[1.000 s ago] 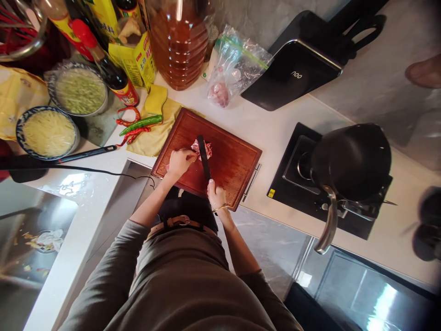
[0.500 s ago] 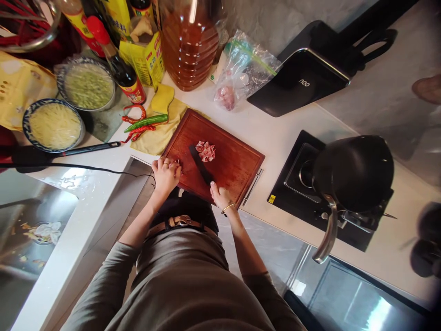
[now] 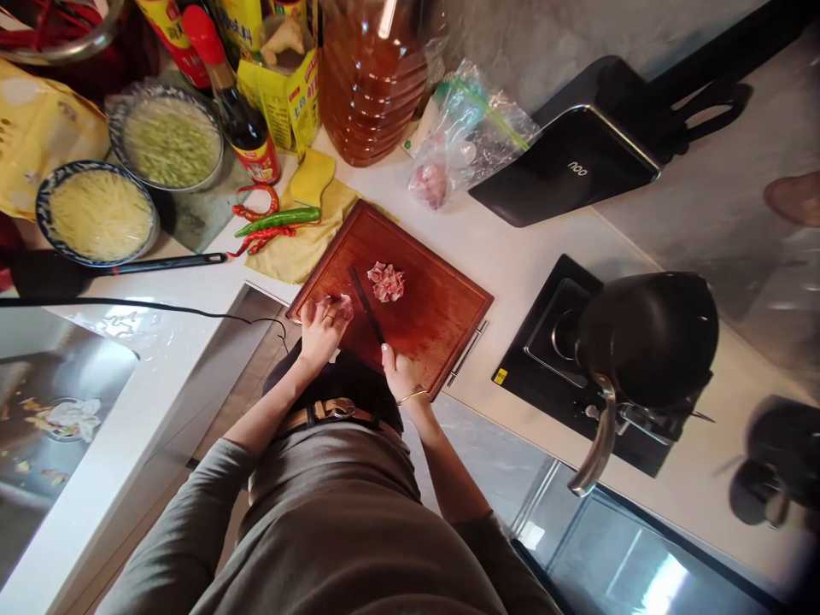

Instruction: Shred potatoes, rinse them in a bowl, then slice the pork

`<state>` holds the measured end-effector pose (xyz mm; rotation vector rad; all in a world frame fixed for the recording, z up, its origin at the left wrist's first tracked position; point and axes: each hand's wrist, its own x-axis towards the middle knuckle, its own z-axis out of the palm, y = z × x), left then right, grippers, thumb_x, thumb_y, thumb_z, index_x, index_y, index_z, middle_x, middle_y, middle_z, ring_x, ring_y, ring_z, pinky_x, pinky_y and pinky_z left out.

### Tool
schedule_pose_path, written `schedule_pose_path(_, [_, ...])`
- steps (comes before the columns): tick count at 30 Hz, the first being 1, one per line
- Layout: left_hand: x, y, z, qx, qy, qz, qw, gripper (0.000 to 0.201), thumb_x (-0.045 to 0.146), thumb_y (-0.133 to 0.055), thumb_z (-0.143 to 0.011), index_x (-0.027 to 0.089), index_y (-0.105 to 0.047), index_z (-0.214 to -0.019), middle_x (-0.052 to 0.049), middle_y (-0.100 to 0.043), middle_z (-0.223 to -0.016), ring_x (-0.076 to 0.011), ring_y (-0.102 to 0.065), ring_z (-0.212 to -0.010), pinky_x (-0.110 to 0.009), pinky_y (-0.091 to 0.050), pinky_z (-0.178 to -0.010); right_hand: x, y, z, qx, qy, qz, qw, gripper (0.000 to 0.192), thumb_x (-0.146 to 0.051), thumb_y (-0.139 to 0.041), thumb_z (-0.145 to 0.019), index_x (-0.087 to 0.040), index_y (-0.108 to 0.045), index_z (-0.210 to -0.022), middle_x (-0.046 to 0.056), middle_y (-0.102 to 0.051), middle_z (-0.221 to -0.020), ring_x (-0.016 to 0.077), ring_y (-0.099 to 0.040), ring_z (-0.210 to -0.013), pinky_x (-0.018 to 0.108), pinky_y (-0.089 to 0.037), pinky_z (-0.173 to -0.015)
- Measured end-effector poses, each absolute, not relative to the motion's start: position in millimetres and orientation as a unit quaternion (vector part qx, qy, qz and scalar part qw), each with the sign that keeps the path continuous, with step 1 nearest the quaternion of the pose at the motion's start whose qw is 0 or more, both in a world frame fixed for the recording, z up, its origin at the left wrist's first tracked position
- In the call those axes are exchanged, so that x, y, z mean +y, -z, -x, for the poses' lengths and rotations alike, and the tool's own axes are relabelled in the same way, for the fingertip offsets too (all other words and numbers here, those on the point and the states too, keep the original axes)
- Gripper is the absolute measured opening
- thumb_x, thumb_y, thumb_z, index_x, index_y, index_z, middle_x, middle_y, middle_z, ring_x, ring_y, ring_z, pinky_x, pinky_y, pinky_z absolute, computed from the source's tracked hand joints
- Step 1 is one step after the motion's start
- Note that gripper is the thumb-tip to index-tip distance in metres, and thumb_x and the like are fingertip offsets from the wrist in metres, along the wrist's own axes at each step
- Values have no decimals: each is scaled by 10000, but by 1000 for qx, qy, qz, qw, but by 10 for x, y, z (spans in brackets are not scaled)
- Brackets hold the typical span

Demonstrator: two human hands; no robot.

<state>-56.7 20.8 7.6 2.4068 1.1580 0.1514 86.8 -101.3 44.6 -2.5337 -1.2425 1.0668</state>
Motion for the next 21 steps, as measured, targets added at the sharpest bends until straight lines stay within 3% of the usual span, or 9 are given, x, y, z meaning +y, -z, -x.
schedule_pose_path(5, [223,-3,585,407,-61,-878,245,276,242,-441,-892,279,-650,-1070,-66,-637,-1162,-265,-406,-1280,-572,-199,-1074,-1036,-413,-673,-418,-356,835,33,547,-436,-221,-956,-159,-673,-819,121,-705,-759,177,-646,-682,238,-350,-567])
schedule_pose_path(9, [208,16,587,414,-62,-876,238,278,226,-472,-873,283,-645,-1083,-64,-591,-1235,-278,-403,-1280,-580,-178,-1091,-1036,-402,-586,-418,-363,832,25,546,-411,-216,-963,-156,-681,-834,126,-706,-759,183,-656,-701,236,-360,-573])
schedule_pose_path(15, [186,-9,576,433,-67,-862,254,337,176,-417,-875,173,-597,-1160,-133,-527,-1285,-267,-345,-1316,-448,-263,-1108,-1045,-401,-488,-407,-356,841,12,534,-414,-222,-964,-144,-675,-882,137,-707,-809,183,-655,-721,238,-378,-600])
schedule_pose_path(21, [213,26,586,425,-68,-855,289,292,169,-379,-885,163,-661,-961,-118,-497,-1294,-243,-288,-1340,-377,-290,-1107,-914,-455,-354,-380,-359,851,-52,486,-421,-284,-953,-107,-655,-952,170,-702,-850,220,-664,-749,258,-394,-593])
